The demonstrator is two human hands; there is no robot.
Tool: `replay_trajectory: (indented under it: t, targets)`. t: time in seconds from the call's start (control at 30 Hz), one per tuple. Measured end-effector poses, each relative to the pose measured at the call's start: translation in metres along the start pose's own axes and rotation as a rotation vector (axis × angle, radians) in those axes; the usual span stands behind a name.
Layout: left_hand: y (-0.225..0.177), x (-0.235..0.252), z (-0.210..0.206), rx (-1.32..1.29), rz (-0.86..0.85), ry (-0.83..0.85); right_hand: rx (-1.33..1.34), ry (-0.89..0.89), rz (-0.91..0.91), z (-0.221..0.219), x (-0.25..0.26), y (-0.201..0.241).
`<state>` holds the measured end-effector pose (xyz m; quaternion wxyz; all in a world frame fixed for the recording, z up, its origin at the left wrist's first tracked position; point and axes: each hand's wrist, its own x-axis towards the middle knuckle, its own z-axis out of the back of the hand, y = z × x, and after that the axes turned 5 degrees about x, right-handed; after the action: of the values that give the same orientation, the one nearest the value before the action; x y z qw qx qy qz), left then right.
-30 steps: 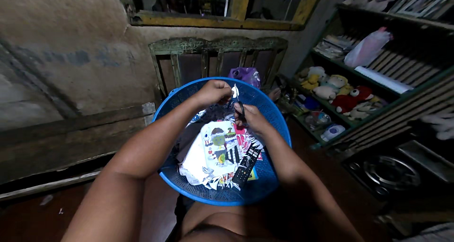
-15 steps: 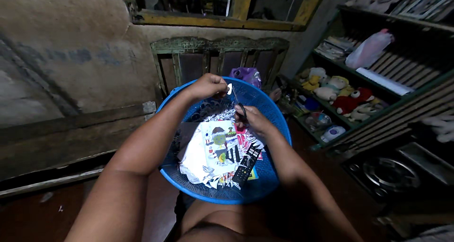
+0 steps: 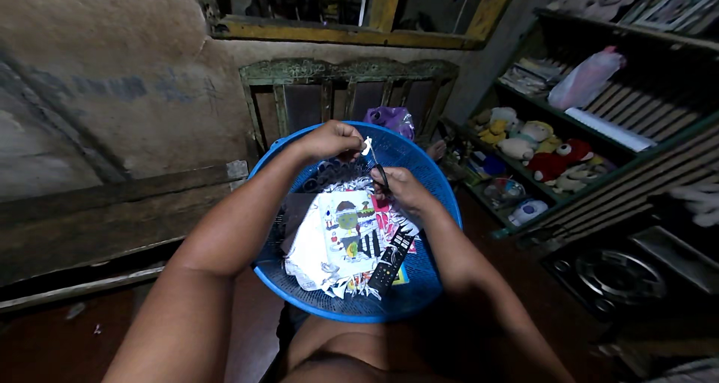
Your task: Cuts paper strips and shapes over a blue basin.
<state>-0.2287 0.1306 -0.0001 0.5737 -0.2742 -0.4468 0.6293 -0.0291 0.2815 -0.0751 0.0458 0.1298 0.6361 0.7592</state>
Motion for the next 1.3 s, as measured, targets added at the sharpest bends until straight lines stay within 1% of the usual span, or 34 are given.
replay_trajectory:
  t: [0.17, 0.27, 0.5, 0.7, 1.0, 1.3]
  targets:
    - [-0.0014, -0.0006, -0.0008, -0.006, 0.003, 0.03, 0.011, 0.057, -0.009, 0.0023, -0.0008, -0.0011]
    - [-0.0017, -0.0011, -0.0007, -0.011, 0.012, 0.043, 0.017, 0.061, 0.002, 0.0017, -0.0014, 0.0001]
    - [-0.0006, 0.0018, 0.0011, -0.026, -0.009, -0.038, -0.014, -0.004, 0.001, 0.0007, -0.0009, -0.0005]
    - [-0.0007, 0.0032, 0.0016, -0.047, -0.015, -0.087, -0.001, 0.021, 0.011, 0.0038, 0.0012, -0.0057]
    - [-0.0013, 0.003, -0.0025, -0.006, -0.003, -0.014, 0.001, 0.039, 0.019, 0.0019, 0.001, -0.0061]
    - [-0.0038, 0.0021, 0.0003, -0.001, 0.009, -0.021, -0.024, -0.016, 0.008, -0.0001, -0.0004, -0.0023]
